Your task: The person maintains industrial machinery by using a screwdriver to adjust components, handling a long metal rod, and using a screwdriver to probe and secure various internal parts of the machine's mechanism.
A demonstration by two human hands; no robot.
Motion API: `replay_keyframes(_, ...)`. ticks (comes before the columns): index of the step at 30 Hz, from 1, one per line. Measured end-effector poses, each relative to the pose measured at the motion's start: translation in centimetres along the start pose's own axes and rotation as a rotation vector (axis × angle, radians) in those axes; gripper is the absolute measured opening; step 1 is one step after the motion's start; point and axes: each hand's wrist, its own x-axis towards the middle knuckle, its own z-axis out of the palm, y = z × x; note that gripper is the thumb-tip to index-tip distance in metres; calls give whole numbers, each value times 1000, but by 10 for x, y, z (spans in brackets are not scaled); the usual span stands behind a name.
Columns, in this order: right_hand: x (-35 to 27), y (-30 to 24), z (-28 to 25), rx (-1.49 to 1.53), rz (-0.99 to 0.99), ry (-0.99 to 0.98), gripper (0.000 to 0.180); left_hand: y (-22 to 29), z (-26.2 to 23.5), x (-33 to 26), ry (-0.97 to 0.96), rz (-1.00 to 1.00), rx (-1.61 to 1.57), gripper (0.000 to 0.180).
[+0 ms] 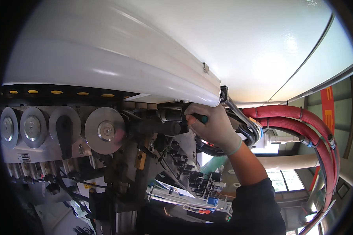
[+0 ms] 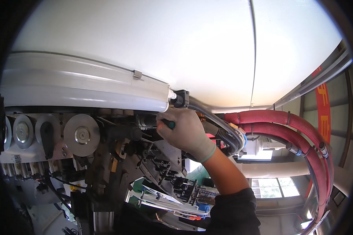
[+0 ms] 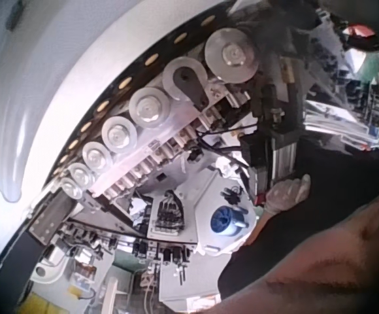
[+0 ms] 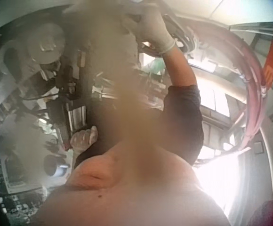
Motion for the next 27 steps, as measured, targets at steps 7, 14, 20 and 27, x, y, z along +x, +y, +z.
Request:
replay_keyframes(7,-1,-10,-9,-137,138,-35,16,-3,-8,4,-39,34,-63,15)
replay_keyframes(14,1,-37,-21,-200,138,-74,9,-2,-5,2,-34,30,-63,16)
replay_keyframes(20,6,-65,-30,-323,42,-123,8,-1,0,-5,23,36,-35,15)
replay_keyframes(27,2,-96,-37,-251,-69,-37,7,-11,4,-5,108,114,-45,18)
